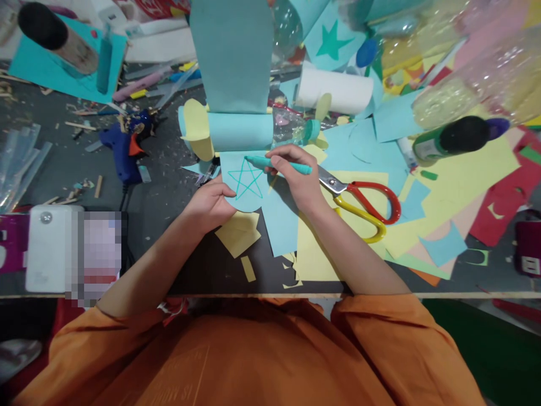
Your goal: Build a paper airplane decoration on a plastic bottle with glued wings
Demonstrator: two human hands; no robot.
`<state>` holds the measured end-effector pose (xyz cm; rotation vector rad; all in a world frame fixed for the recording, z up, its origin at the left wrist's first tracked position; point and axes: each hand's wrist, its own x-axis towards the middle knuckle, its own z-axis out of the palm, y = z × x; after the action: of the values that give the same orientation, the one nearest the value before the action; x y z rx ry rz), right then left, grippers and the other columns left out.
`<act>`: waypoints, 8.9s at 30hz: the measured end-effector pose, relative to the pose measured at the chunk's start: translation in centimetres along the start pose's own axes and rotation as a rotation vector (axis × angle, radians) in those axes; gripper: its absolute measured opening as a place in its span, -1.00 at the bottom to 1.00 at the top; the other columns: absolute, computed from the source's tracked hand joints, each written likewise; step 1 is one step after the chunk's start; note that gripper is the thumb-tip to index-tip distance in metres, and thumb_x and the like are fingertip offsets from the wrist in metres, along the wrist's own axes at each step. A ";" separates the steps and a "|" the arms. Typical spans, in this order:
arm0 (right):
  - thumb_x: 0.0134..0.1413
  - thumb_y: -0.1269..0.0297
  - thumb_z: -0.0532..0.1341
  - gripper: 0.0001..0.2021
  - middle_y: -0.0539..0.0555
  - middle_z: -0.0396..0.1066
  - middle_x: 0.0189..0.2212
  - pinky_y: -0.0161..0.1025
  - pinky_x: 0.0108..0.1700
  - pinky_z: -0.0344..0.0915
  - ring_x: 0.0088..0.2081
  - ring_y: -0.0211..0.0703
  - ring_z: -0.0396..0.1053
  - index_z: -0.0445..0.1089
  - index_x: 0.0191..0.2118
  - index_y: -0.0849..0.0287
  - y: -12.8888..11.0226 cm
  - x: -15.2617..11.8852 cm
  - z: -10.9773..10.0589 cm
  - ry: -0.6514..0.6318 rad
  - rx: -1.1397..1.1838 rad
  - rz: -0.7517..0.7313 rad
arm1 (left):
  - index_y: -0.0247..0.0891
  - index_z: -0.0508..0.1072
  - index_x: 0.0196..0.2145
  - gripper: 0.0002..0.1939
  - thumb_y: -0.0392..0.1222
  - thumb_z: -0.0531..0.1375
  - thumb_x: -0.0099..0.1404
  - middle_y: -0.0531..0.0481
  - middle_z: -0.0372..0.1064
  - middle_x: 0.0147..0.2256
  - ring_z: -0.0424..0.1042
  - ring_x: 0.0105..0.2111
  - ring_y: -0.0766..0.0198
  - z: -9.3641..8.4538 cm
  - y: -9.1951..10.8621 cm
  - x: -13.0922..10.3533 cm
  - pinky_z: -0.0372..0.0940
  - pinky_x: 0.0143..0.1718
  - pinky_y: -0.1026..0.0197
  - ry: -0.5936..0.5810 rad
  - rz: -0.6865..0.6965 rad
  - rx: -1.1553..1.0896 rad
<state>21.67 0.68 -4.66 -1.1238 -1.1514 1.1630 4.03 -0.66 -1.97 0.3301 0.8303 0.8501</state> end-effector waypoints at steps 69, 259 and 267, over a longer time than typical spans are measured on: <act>0.10 0.02 0.35 -0.82 -0.06 0.48 -0.42 -0.18 -0.34 0.40 -0.43 -0.22 0.44 0.55 -0.34 -0.02 -0.8 -1.1 0.1 -0.010 -0.022 -0.173 | -0.23 0.45 -0.22 -0.61 -0.37 0.11 -0.07 -0.09 0.55 -0.15 0.40 0.12 -0.02 -0.6 0.1 -0.2 0.32 0.06 0.09 0.015 0.002 0.199; 0.04 0.32 0.30 -0.98 -0.05 0.47 -0.43 -0.20 -0.34 0.35 -0.41 -0.26 0.39 0.49 -0.35 0.09 -1.2 -1.0 0.2 -0.148 -0.235 -0.093 | -0.31 0.43 -0.04 -0.43 -0.33 0.17 -0.09 -0.11 0.51 0.02 0.35 0.20 -0.09 -1.7 -0.4 0.5 0.26 0.22 -0.01 -0.125 0.037 0.135; 0.09 0.22 0.32 -0.93 -0.04 0.47 -0.38 -0.19 -0.34 0.39 -0.37 -0.21 0.45 0.49 -0.34 0.06 -1.0 -0.8 0.0 -0.082 -0.224 -0.119 | -0.29 0.42 0.01 -0.39 -0.37 0.14 -0.07 -0.08 0.51 0.02 0.36 0.19 -0.04 -1.4 -0.3 0.3 0.24 0.23 -0.02 -0.115 0.061 0.134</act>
<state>21.67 -0.16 -3.76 -1.1666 -1.4203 1.0140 3.26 -0.65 -3.18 0.5196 0.7750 0.8260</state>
